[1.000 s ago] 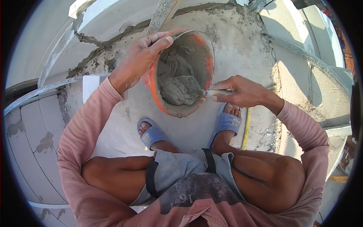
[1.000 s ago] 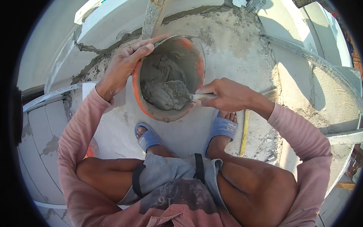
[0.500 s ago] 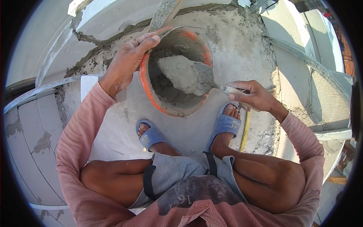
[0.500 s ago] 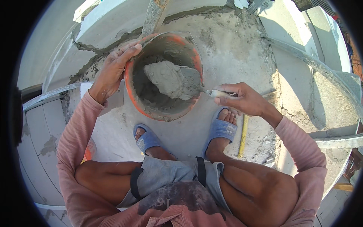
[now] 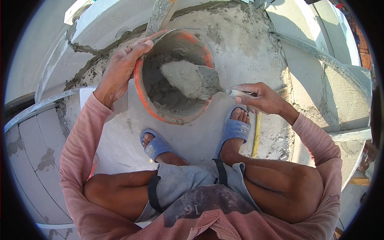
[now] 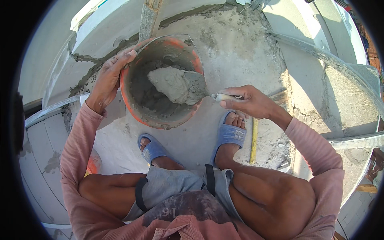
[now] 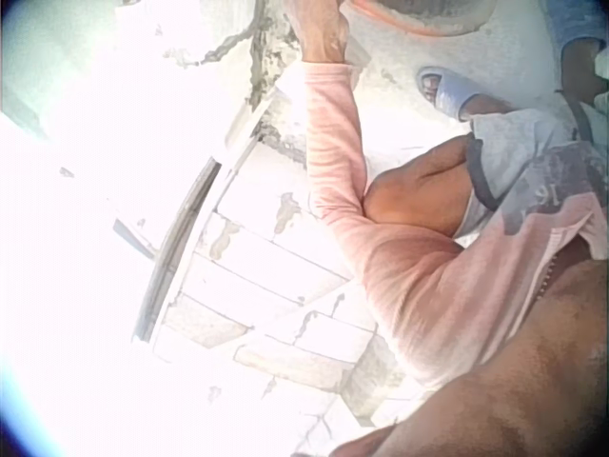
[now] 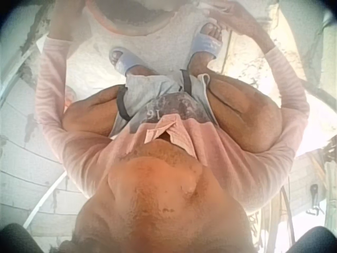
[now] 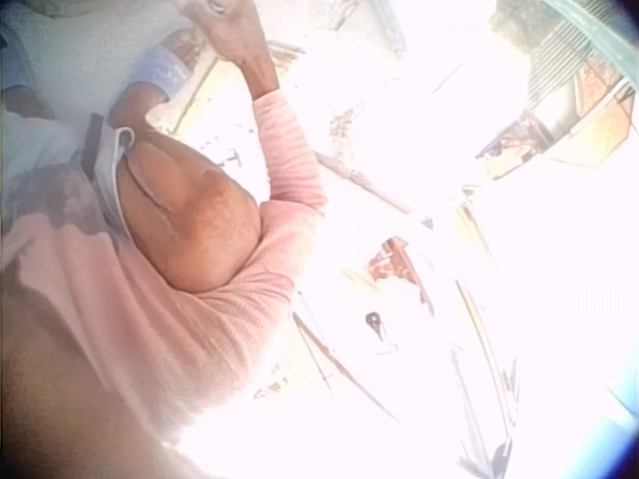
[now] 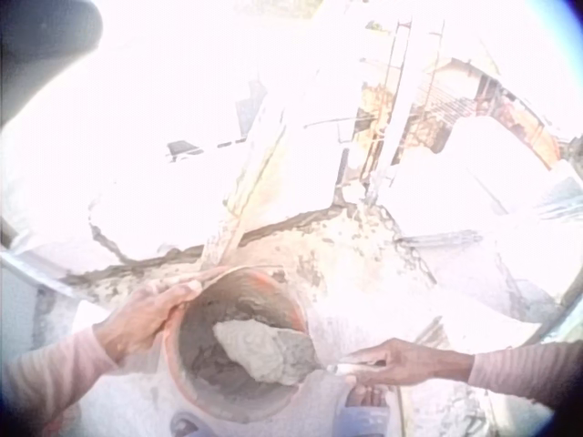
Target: The person applies mortar from a bucket onto a structure using a trowel, handles a concrete block to apply mortar to its side, and then presses it into place on the wall.
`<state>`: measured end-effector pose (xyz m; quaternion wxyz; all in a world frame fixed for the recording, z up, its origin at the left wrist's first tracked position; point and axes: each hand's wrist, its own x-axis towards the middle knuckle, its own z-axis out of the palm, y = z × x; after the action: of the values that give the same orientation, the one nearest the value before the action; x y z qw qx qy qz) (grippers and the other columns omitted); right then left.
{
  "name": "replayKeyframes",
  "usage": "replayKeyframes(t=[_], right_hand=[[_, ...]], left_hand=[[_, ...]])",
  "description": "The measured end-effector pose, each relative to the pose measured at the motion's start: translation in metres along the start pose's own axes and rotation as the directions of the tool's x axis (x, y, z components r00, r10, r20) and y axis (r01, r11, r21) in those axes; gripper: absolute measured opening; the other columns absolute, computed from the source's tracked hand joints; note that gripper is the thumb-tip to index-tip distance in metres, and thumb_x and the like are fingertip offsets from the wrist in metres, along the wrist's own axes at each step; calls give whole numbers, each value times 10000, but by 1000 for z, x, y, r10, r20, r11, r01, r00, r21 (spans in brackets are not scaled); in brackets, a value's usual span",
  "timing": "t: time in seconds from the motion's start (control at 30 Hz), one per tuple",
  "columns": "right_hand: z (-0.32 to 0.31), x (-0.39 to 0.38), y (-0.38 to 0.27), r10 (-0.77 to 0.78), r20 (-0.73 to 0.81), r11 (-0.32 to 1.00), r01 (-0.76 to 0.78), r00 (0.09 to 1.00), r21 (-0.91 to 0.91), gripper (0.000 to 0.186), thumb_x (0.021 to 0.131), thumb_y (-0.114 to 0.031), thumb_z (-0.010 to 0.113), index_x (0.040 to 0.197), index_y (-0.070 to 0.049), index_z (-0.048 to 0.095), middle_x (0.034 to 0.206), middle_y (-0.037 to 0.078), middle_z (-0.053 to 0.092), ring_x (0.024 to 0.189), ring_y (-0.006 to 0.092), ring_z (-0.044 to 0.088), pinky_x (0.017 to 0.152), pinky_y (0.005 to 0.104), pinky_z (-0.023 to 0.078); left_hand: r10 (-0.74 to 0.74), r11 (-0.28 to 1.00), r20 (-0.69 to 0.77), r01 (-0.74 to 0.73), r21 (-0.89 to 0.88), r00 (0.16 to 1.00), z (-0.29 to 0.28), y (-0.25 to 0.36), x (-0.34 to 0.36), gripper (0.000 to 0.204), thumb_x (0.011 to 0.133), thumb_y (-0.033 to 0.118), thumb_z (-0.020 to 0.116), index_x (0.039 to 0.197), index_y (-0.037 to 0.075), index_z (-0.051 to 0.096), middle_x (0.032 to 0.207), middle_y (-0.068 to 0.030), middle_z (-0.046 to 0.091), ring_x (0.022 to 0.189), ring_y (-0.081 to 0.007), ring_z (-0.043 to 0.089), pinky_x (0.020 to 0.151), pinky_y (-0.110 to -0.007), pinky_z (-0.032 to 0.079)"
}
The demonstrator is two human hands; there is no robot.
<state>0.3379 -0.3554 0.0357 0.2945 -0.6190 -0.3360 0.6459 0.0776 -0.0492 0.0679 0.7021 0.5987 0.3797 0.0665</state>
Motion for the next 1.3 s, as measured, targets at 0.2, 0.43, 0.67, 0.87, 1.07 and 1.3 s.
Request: replayKeyframes(t=[0.2, 0.43, 0.67, 0.87, 1.07, 1.3], right_hand=[[-6, -10, 13, -65, -72, 988, 74, 995, 135, 383, 1017, -275, 722, 1296, -14, 695, 896, 1, 687, 649, 53, 568, 585, 240, 472], [-24, -36, 3, 38, -225, 941, 41, 974, 335, 372, 1049, -299, 659, 1303, -28, 669, 936, 45, 698, 607, 88, 595, 537, 261, 493], [-61, -17, -16, 29, -551, 856, 263, 834, 444, 431, 1041, -340, 628, 1289, 11, 588, 986, 107, 692, 594, 128, 594, 471, 255, 496], [-120, 54, -37, -12, -729, 869, 368, 685, 332, 407, 1021, -295, 624, 1258, 31, 563, 988, 112, 689, 628, 142, 608, 509, 269, 539], [-165, 148, -23, -144, -848, 951, 309, 510, 25, 420, 985, -260, 643, 1286, 33, 625, 984, 100, 679, 619, 184, 599, 604, 345, 574], [-177, 170, 11, -337, -863, 936, 31, 377, -352, 458, 925, -336, 682, 1273, -38, 682, 1083, 203, 736, 1020, 336, 717, 856, 429, 568]], left_hand=[[-18, 999, 4, 18, -35, 1000, 6, 11, -7, 537, 1017, 342, 673, 1441, 18, 613, 1297, -53, 690, 1111, -105, 657, 953, -238, 523], [-34, 999, -20, 33, -42, 999, 5, 9, -2, 500, 1022, 321, 672, 1429, 33, 631, 1297, -45, 702, 1129, -106, 663, 990, -257, 513], [-35, 999, -8, 34, -40, 999, 4, 7, -1, 511, 1023, 329, 675, 1438, 35, 626, 1323, -40, 689, 1164, -108, 644, 1005, -251, 497], [-37, 999, -26, 37, -5, 999, 11, 14, -6, 538, 1032, 338, 657, 1469, 30, 595, 1353, -37, 673, 1185, -110, 632, 1023, -249, 484], [-9, 1000, -1, 9, -11, 1000, 16, 18, -7, 540, 1038, 337, 645, 1475, 23, 589, 1368, -48, 665, 1214, -117, 615, 1054, -255, 461], [-16, 1000, -38, 17, 20, 999, 13, 16, -5, 520, 1055, 303, 609, 1483, 8, 577, 1393, -67, 656, 1241, -133, 605, 1076, -266, 452]])
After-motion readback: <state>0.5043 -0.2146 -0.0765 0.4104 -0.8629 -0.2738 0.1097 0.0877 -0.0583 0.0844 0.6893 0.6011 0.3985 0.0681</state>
